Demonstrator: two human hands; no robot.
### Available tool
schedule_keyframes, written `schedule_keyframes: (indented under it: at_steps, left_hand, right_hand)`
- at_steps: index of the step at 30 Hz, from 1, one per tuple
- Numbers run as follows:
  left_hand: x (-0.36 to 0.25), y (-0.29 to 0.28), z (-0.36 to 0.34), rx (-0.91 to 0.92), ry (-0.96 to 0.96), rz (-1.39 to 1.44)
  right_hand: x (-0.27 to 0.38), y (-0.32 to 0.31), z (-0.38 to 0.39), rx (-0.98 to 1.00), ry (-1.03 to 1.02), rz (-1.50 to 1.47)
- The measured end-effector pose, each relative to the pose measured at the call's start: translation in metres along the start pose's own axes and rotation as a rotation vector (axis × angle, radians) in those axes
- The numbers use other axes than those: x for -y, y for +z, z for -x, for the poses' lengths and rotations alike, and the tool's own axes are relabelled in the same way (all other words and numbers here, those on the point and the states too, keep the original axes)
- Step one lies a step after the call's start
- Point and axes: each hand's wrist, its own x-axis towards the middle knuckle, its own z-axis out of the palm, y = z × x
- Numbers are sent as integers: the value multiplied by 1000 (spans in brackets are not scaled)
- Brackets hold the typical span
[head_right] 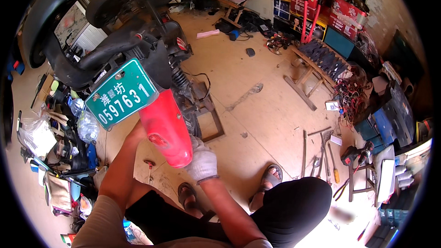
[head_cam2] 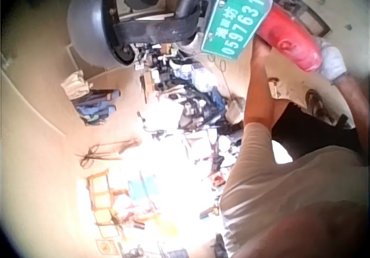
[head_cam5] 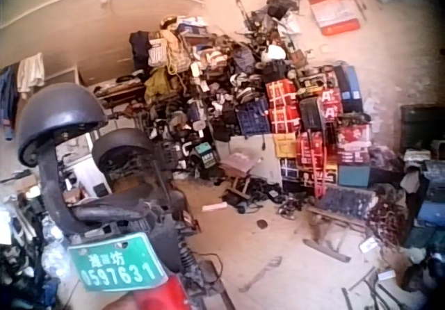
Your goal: The person cleans a wheel component by hand, attaches it to the rear wheel assembly of a motorcycle, and tightens the axle bolt using a T-handle wrench.
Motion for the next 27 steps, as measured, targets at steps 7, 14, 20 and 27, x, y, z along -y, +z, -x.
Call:
schedule_keyframes:
  at_steps: [7,14,20,27]
  left_hand:
    - [-6,3,0,-18,0,75]
    - [-24,6,5,-15,-29,300]
    - [-3,2,4,-5,-48,296]
    - [-18,3,4,-8,-52,93]
  right_hand:
    - [-2,-3,1,-16,-7,-33]
    - [-2,-4,0,-33,-40,-53]
    - [8,-11,0,42,39,-104]
    - [2,-7,0,28,30,-98]
